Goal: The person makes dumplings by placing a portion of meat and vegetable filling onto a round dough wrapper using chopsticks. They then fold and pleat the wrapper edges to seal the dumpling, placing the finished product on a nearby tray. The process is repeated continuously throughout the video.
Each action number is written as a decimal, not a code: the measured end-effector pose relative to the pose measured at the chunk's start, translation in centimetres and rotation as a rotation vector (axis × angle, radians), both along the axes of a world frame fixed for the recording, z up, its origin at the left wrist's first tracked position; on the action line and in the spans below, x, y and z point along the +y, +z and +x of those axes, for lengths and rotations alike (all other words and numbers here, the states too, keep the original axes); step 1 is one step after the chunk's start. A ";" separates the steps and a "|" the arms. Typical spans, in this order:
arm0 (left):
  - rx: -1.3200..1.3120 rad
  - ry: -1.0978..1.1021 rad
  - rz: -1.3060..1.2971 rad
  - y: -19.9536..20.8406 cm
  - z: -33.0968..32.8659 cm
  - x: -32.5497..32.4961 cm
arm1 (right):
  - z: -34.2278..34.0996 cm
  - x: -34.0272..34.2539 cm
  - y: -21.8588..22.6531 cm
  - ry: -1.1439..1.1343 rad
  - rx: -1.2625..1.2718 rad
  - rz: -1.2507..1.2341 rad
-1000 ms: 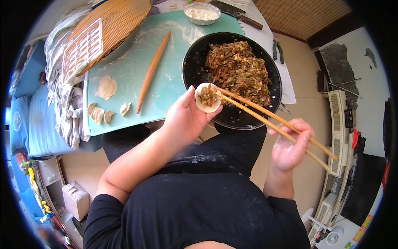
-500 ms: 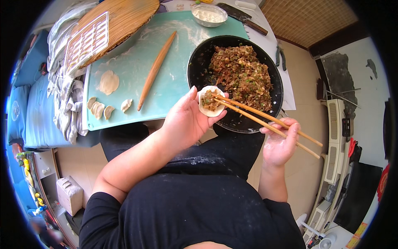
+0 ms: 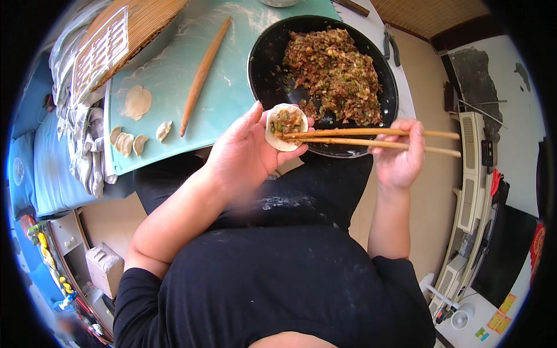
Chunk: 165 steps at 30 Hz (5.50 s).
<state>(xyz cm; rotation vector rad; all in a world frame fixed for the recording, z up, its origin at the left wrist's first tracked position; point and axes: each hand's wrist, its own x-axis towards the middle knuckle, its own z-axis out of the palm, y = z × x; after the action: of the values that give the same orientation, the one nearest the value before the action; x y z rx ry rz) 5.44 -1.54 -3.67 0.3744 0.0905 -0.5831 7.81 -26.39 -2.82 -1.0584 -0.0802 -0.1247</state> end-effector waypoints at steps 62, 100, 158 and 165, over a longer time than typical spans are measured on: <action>0.093 -0.032 0.001 3.7 -3.1 0.8 | -3.2 7.3 5.1 0.046 -1.258 -1.365; -1.059 0.185 1.234 5.3 -4.9 2.0 | -3.1 8.5 7.8 0.275 -0.842 -1.128; -0.566 0.218 0.582 3.5 -6.0 1.9 | -5.2 8.4 6.8 0.082 -0.849 -1.160; -0.610 0.252 0.614 3.5 -5.9 2.2 | -5.3 7.1 6.5 0.094 -0.495 -0.914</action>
<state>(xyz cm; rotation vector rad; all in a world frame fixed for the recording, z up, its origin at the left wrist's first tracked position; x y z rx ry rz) -0.46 0.69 -0.18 1.1052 -0.2745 -0.1598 2.52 -19.26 3.64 -1.9114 -0.6843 -0.2768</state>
